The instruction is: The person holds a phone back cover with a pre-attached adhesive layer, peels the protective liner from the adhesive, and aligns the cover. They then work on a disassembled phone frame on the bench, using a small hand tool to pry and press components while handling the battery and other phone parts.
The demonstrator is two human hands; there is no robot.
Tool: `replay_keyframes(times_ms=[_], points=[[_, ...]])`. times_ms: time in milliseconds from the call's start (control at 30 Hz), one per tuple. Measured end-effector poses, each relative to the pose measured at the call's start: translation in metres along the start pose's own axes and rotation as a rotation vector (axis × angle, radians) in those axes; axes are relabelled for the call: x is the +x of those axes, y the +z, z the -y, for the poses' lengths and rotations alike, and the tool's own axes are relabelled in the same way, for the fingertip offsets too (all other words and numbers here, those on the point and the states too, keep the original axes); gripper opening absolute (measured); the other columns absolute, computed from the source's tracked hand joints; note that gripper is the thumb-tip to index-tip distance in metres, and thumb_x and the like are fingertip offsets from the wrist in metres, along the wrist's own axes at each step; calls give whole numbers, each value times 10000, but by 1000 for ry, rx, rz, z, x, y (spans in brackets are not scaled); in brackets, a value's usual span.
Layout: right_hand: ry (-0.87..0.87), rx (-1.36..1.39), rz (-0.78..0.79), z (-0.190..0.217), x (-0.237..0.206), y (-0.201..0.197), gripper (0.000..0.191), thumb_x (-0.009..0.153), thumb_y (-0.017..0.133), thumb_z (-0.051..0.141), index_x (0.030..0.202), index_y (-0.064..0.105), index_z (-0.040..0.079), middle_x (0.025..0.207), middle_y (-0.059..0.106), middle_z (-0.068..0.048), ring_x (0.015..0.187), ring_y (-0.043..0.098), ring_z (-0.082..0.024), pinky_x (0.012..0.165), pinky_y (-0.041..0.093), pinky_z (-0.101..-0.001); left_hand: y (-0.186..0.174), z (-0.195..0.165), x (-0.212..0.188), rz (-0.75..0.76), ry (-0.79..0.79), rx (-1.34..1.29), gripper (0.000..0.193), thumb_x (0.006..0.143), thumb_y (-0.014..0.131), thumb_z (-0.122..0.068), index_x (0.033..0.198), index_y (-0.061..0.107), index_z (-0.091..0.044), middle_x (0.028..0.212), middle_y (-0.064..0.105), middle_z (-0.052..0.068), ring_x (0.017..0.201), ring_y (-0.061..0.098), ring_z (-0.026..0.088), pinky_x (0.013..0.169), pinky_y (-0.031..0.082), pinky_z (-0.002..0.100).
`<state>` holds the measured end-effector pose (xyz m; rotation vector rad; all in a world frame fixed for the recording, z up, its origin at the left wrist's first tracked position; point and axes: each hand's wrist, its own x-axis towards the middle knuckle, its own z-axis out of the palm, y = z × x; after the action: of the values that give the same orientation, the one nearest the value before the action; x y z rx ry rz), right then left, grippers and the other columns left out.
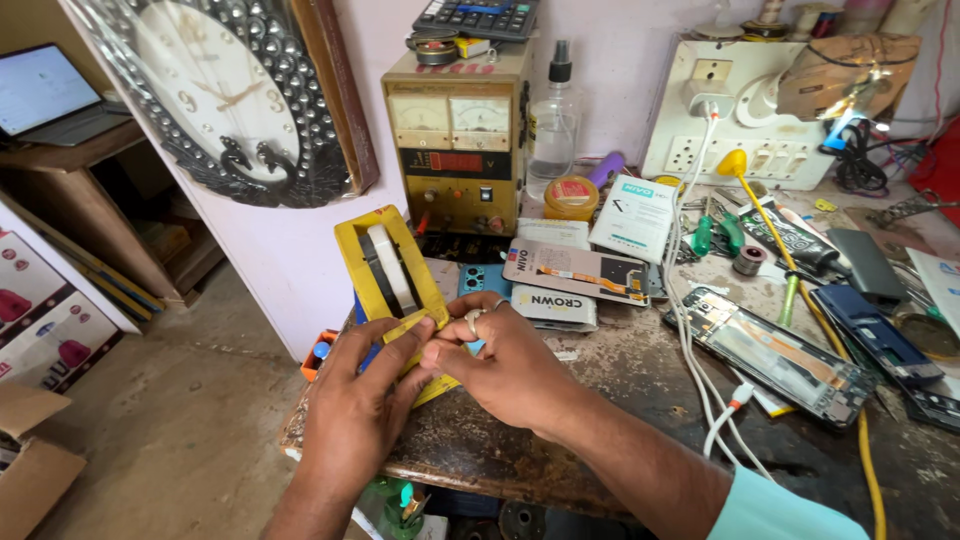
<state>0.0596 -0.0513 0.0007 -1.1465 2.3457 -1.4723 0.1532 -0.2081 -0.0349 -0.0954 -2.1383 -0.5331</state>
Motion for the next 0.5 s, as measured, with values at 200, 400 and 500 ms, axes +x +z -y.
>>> replay_keyframes(times_ms=[200,400,500], points=[[-229,-212,-1,-9,1,-4,171,898,740,231,939,827,90,1197,617,-128,1165,604,-235,955,509,-391,0,-1,-3,10,-16,-40,503,757,846,-196,1244,723,-179,1159,669,100,1003,691,296,787,579,411],[-68,200,8,2,-12,-48,329,945,624,330,1079,767,66,1379,630,-76,1127,692,-257,908,584,-433,-13,-25,5,-1,90,51,599,741,850,-239,1307,684,-132,1308,600,239,1137,641,418,874,553,450],[-116,319,82,3,-36,-102,545,1026,439,481,1159,755,57,1497,580,-104,1378,561,-241,1110,436,-421,-21,-55,6,-178,133,101,580,788,792,-209,1314,629,-26,1321,571,299,1218,607,456,983,521,470]])
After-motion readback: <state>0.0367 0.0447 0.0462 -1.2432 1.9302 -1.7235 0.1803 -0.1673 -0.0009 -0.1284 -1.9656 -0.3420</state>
